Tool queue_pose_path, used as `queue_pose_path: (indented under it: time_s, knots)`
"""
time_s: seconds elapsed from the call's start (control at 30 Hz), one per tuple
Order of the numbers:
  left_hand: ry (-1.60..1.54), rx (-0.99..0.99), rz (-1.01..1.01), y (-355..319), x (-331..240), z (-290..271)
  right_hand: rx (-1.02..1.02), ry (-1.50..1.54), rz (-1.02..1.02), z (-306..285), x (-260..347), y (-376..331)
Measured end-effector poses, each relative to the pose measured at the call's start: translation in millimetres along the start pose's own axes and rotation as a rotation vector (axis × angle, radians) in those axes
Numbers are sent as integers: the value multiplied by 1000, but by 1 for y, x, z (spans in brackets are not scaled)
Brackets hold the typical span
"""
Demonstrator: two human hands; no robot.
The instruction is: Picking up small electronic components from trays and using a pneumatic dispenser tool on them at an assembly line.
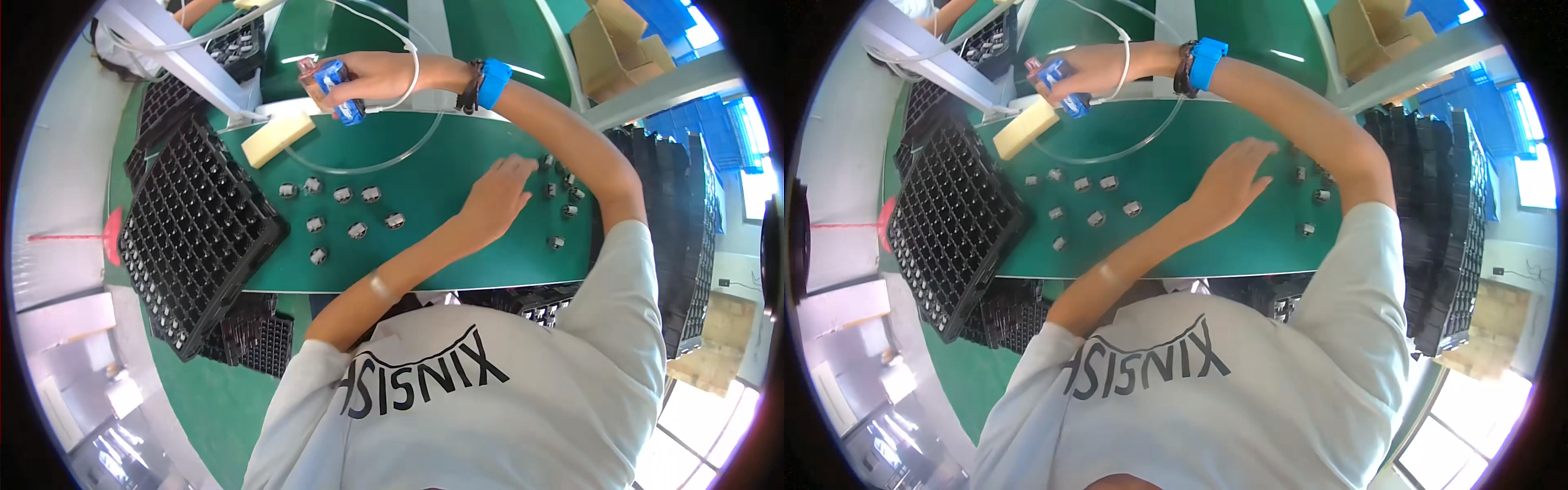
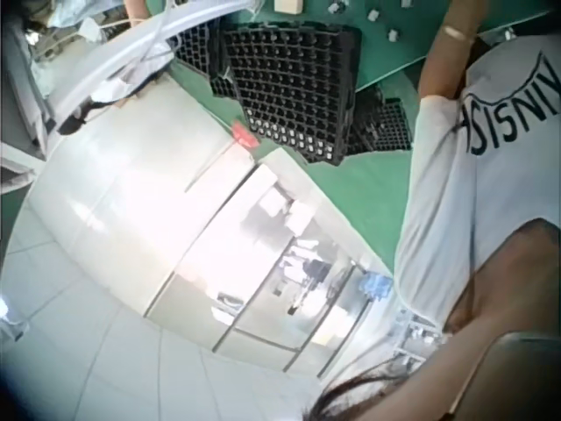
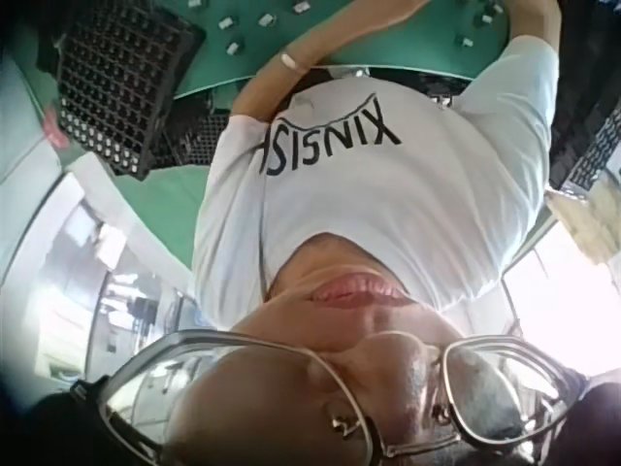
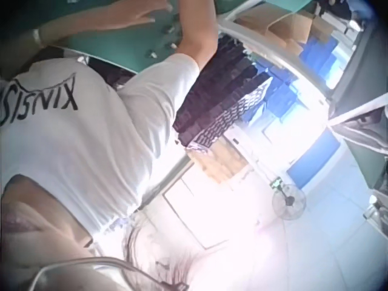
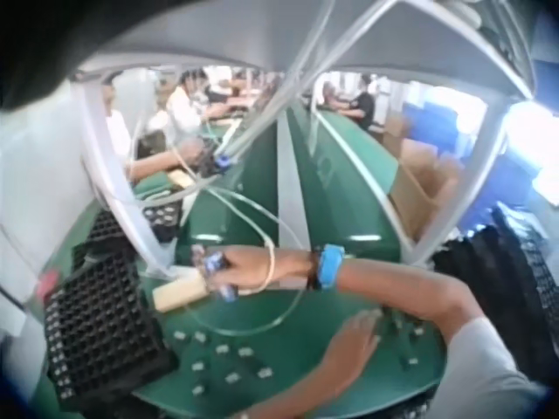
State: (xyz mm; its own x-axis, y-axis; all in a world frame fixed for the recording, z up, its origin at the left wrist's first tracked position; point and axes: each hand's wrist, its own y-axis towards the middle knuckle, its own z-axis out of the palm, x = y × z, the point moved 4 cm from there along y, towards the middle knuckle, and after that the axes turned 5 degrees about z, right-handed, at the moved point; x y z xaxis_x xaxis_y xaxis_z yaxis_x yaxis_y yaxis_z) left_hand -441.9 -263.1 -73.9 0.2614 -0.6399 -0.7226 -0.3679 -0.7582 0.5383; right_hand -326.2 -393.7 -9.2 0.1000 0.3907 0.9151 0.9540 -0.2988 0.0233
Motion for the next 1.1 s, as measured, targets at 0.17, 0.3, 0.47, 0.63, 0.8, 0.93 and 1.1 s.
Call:
queue_pose_path:
  time_s: [0.17, 0.3, 0.47, 0.63, 0.8, 0.93, 1.1]
  knots:
    - [-20, 127, 71, 60, 43, 81, -59, 18, 134, -26, 0, -29]
    - [21, 343, 53, 64, 54, 89, -78, 227, 28, -23, 5, -41]
    - [-225, -113, 49, 19, 10, 4, -265, 528, -20, -10, -9, -50]
    - [-475, -94, -529, -55, -19, -120, -357, 660, 99, 19, 9, -39]
    - [-539, -595, -601, -113, -26, -205, -335, 1007, 160, 63, 18, -11]
    - [-398, -841, -388, -138, -30, -242, -152, 1063, 129, 97, 31, 16]
    - [-514, -903, -475, -142, -35, -259, -97, 1086, 116, 112, 56, 26]
